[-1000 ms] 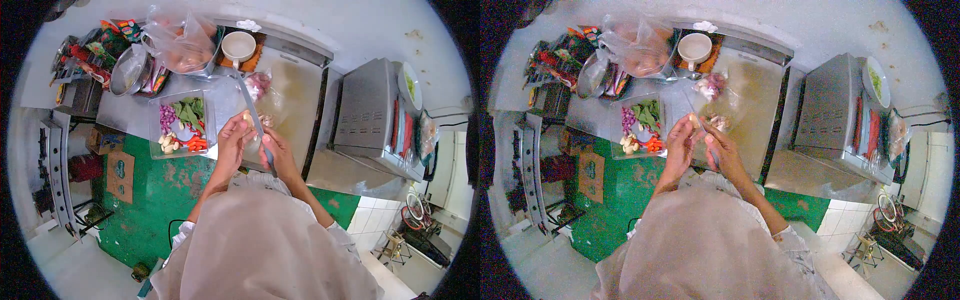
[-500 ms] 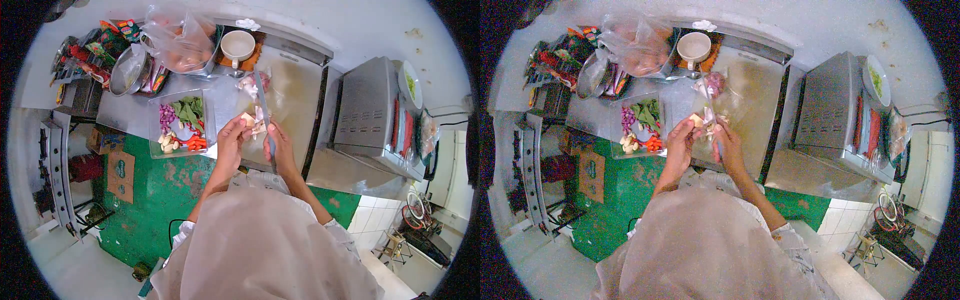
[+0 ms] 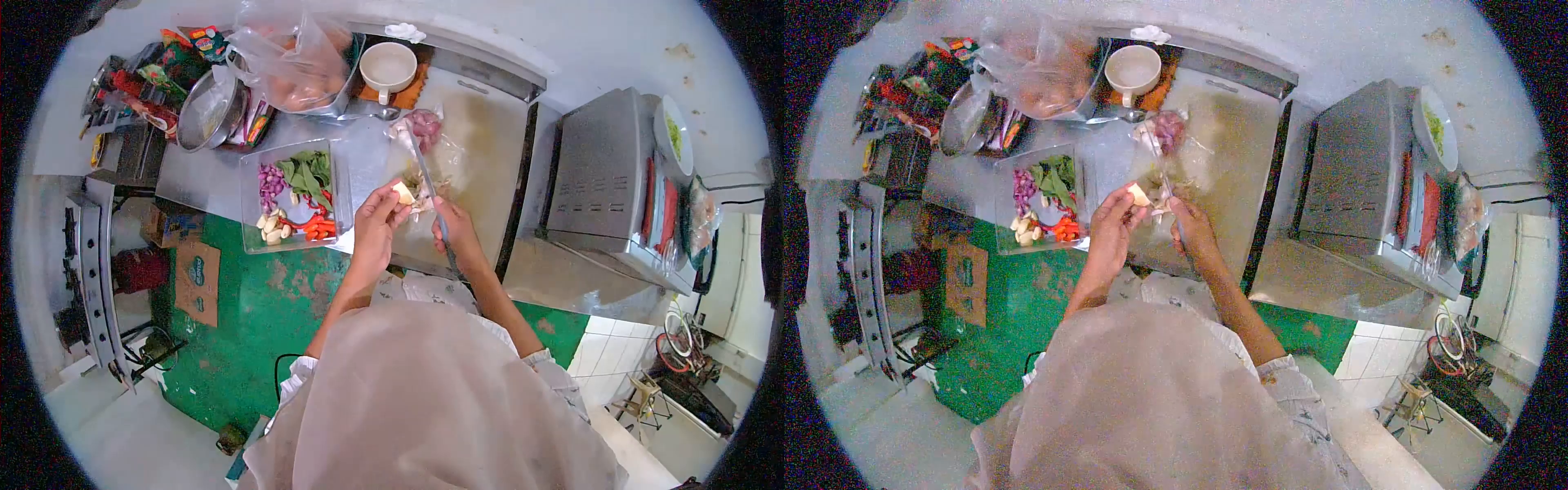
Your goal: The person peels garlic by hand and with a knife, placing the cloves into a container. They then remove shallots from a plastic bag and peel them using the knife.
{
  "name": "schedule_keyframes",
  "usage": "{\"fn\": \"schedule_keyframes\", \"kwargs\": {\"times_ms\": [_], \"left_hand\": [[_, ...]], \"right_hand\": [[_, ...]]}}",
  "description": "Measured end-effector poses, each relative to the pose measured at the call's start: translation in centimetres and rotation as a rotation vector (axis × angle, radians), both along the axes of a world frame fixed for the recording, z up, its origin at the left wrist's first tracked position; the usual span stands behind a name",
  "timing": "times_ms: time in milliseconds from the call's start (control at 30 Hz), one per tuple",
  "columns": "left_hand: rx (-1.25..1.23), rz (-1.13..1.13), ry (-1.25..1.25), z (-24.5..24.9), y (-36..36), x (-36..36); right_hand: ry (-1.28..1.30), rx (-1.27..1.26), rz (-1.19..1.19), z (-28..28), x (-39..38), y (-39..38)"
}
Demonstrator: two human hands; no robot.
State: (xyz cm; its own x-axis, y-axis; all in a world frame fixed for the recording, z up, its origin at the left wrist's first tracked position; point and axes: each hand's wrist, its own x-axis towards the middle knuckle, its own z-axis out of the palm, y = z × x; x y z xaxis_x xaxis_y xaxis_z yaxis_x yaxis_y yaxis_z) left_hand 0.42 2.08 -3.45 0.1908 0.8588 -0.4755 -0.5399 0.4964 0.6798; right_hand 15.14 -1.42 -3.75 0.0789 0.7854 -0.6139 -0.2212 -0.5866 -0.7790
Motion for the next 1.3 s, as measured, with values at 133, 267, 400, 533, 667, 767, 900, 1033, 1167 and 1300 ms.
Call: {"fn": "schedule_keyframes", "kwargs": {"times_ms": [133, 267, 400, 533, 667, 767, 900, 1033, 1167, 1300], "left_hand": [[0.059, -0.018, 0.097, -0.6, -0.2, 0.1], [0.086, -0.036, 0.189, 0.2, -0.3, 0.3], [0.069, -0.008, 0.196, 0.2, -0.2, 0.6], [0.08, -0.012, 0.199, 0.0, -0.3, 0.6], [0.061, 0.003, 0.184, -0.3, -0.3, 0.5], [0.049, 0.007, 0.21, 0.0, -0.4, 0.7], [0.08, 0.017, 0.226, 0.8, -0.5, 0.9], [0.105, 0.003, 0.225, 1.1, -0.5, 0.7], [0.104, -0.033, 0.227, 1.2, -0.5, 0.5], [0.107, -0.015, 0.172, 1.7, -0.5, 0.4]], "right_hand": [[-0.062, 0.004, -0.032, 1.3, -0.6, -0.3], [-0.154, 0.093, 0.042, 2.4, -1.0, -0.5], [-0.156, 0.186, 0.015, 2.0, -1.2, -0.6], [-0.102, 0.15, 0.025, 2.0, -1.1, -0.7], [-0.067, 0.068, 0.055, 2.4, -0.7, -0.8], [-0.121, 0.199, 0.075, 3.1, -1.1, -1.3], [-0.079, 0.287, 0.139, 3.9, -1.7, -1.4], [-0.024, 0.232, 0.157, 3.6, -1.4, -1.2], [-0.028, 0.257, 0.181, 3.2, -1.1, -1.1], [0.15, 0.152, 0.052, 3.4, -1.2, -1.1]]}}
